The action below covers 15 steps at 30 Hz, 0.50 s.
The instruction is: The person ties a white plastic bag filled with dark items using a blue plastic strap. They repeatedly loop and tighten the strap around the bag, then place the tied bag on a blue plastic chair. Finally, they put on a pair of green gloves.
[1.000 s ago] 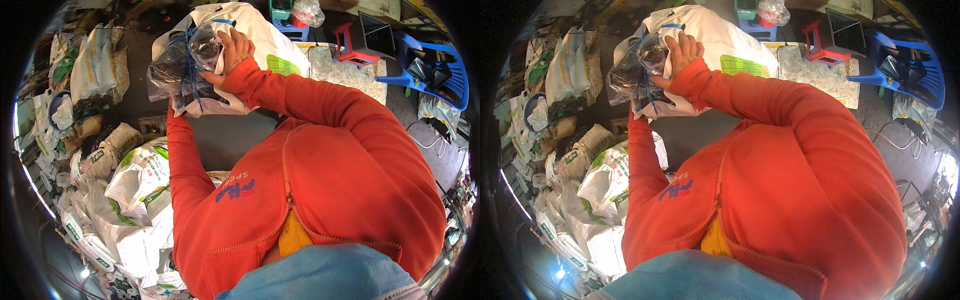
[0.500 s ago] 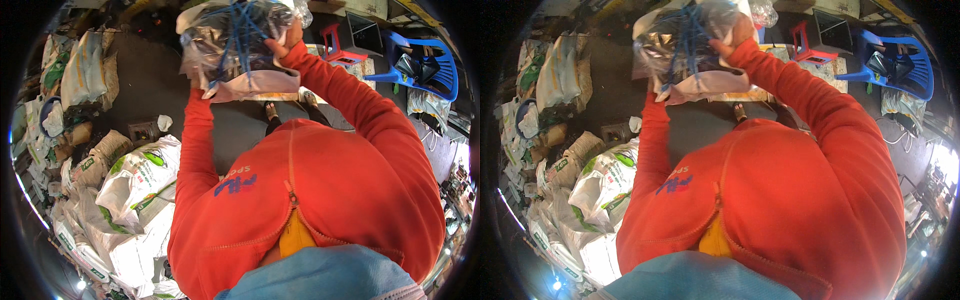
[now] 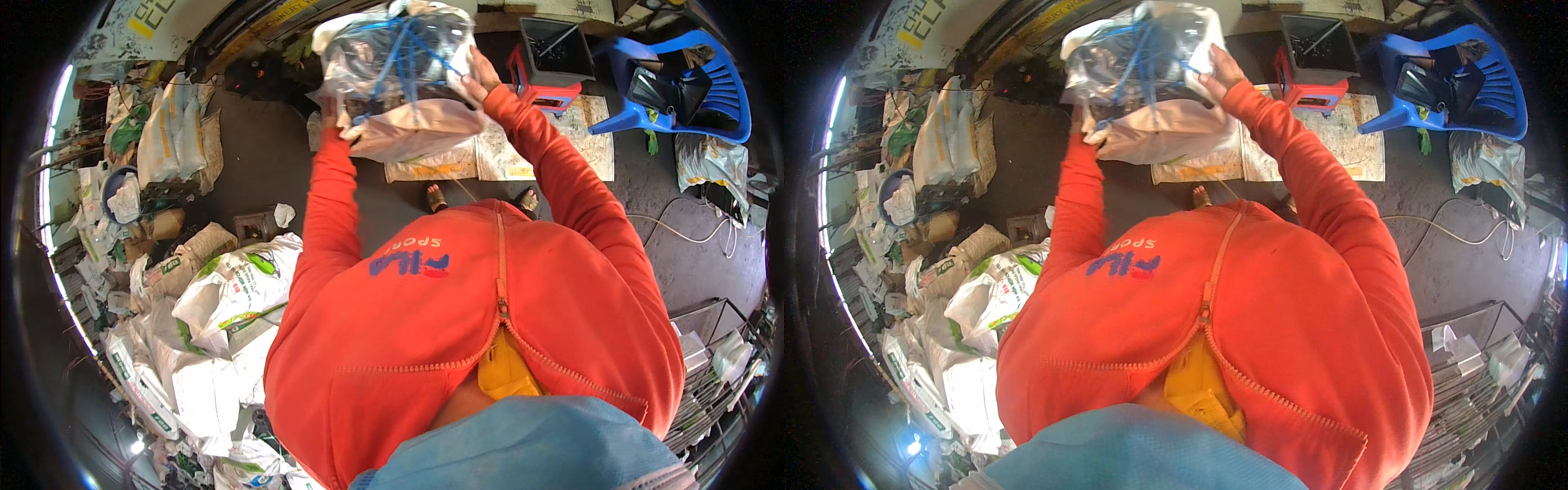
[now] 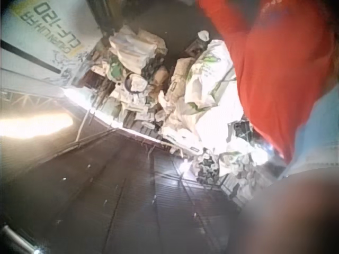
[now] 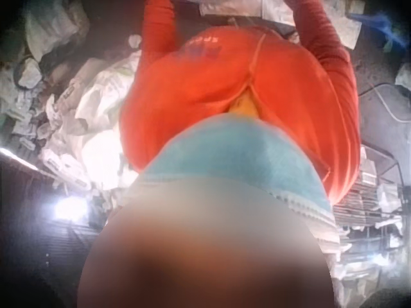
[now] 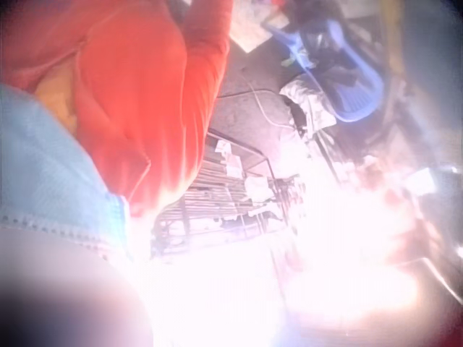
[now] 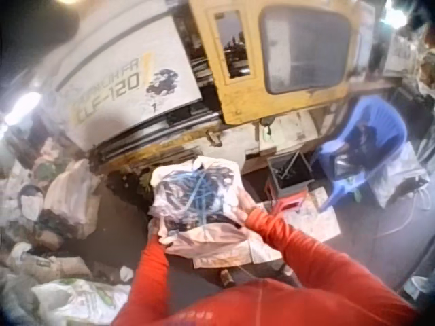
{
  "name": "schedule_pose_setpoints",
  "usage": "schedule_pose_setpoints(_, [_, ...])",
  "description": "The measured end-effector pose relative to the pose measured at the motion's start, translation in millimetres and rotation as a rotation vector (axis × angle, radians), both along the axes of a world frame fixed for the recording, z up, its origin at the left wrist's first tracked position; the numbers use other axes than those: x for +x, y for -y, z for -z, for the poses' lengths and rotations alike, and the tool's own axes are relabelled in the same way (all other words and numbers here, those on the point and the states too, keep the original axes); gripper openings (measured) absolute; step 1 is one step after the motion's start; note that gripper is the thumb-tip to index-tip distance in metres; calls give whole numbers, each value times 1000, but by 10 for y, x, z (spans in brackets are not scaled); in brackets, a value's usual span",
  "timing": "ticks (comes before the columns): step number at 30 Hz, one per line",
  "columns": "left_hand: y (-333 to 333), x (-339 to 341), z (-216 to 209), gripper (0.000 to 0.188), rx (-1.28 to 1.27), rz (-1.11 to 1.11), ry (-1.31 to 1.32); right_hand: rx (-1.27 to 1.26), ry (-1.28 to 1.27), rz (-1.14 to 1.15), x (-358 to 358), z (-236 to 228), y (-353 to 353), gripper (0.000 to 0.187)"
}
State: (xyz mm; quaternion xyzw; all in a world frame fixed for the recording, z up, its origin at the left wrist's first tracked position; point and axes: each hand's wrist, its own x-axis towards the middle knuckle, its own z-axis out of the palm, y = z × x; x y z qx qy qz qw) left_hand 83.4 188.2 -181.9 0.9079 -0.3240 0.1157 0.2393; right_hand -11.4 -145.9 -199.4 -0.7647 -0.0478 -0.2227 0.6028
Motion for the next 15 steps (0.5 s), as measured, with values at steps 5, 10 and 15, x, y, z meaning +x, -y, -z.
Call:
schedule_pose_setpoints(5, [-67, -264, -482, 77, -375, -408, -353, -242, -549, -33, -1466, 335, 789, 68])
schedule_pose_setpoints(10, [-240, -633, -546, 78, -949, -844, -750, -590, -1352, -187, -3134, 584, 2005, 57])
schedule_pose_setpoints(15, [-125, -1375, 69, 74, -828, -1081, -1050, -380, -1484, 50, -4394, 571, 2623, 52])
